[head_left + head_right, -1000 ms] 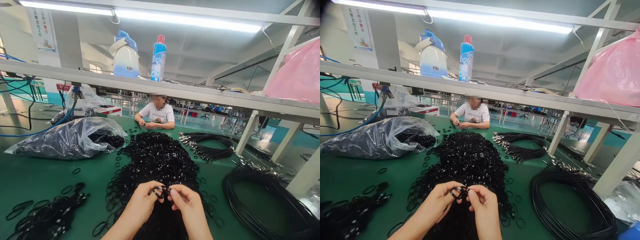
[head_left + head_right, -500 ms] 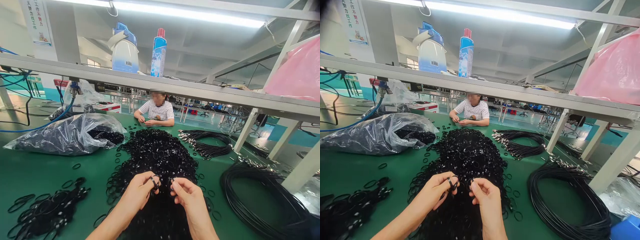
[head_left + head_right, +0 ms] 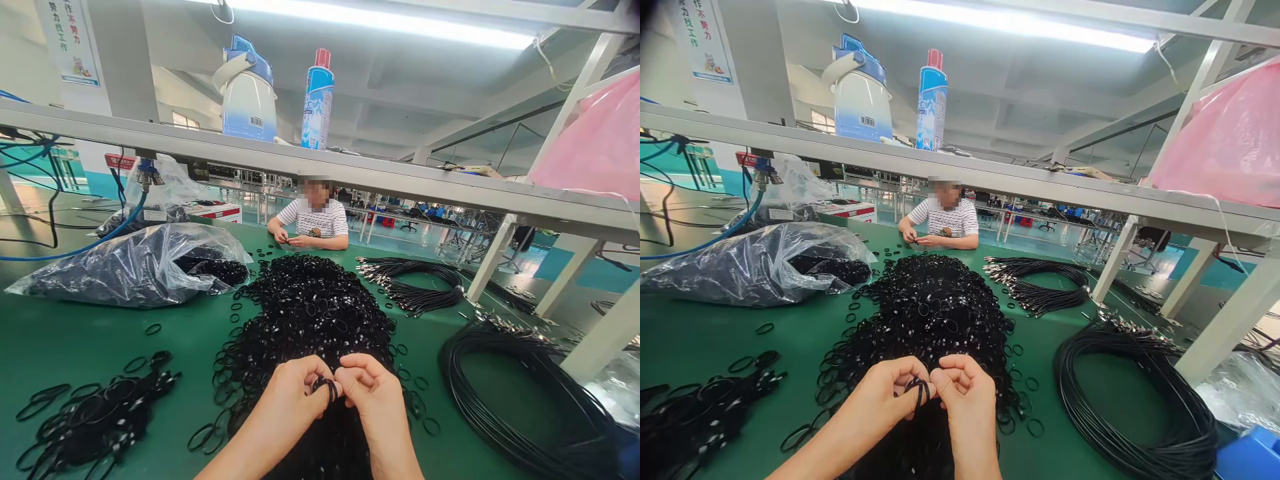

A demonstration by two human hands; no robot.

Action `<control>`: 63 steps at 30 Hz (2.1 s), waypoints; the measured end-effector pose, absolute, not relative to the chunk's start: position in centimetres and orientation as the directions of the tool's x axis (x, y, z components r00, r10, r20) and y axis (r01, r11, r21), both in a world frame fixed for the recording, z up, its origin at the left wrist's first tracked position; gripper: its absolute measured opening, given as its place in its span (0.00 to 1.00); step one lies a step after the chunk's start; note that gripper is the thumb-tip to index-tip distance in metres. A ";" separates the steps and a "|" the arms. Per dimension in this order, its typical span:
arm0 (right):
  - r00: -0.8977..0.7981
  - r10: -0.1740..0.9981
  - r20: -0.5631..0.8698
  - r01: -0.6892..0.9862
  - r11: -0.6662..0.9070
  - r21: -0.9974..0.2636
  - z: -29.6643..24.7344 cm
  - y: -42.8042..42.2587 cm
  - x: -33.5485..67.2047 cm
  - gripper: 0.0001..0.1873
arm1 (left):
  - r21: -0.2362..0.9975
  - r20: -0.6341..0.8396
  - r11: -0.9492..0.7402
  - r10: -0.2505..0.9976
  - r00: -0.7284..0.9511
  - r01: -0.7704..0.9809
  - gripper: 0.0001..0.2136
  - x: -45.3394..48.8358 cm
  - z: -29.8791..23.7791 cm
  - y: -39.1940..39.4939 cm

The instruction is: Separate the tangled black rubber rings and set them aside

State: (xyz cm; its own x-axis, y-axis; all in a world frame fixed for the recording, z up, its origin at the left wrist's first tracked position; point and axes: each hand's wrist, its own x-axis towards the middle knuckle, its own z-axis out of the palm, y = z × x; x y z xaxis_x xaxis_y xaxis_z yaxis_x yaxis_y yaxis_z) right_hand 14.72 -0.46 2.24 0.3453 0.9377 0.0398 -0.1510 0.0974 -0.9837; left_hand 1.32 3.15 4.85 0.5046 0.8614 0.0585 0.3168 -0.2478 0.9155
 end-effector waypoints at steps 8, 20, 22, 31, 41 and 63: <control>0.420 0.869 0.263 0.193 0.197 -0.961 2.5 -1.1 14.8 0.03 | 0.989 -0.092 0.015 0.845 0.527 0.148 0.03 1.2 5.8 3.2; 0.339 0.896 0.288 0.431 0.125 -0.894 2.0 -0.6 16.6 0.09 | 0.990 -0.133 0.084 0.843 0.522 0.118 0.06 0.5 4.9 4.8; 0.298 0.910 0.288 0.406 0.151 -0.901 2.2 -0.6 16.4 0.10 | 0.990 -0.133 0.088 0.831 0.540 0.108 0.06 0.5 5.0 4.8; 0.259 0.950 0.175 0.176 0.132 -0.976 2.3 -0.4 15.9 0.07 | 0.990 -0.135 0.095 0.814 0.566 0.100 0.05 0.7 5.2 4.4; 0.341 0.888 0.307 0.466 0.124 -0.876 2.3 -0.7 17.7 0.07 | 0.990 -0.124 0.069 0.840 0.529 0.124 0.06 0.4 5.1 4.7; 0.282 0.917 0.283 0.463 0.128 -0.877 3.1 -0.9 16.4 0.09 | 0.989 -0.130 0.074 0.848 0.513 0.127 0.08 0.1 4.4 5.1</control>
State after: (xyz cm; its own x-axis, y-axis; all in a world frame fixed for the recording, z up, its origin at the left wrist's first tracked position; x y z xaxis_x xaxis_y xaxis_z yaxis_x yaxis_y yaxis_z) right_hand 16.39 -0.92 3.13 0.2824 0.9166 0.2829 0.4626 0.1282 -0.8772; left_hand 0.06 5.08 4.43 0.5131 0.8485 -0.1297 0.1271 0.0744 0.9891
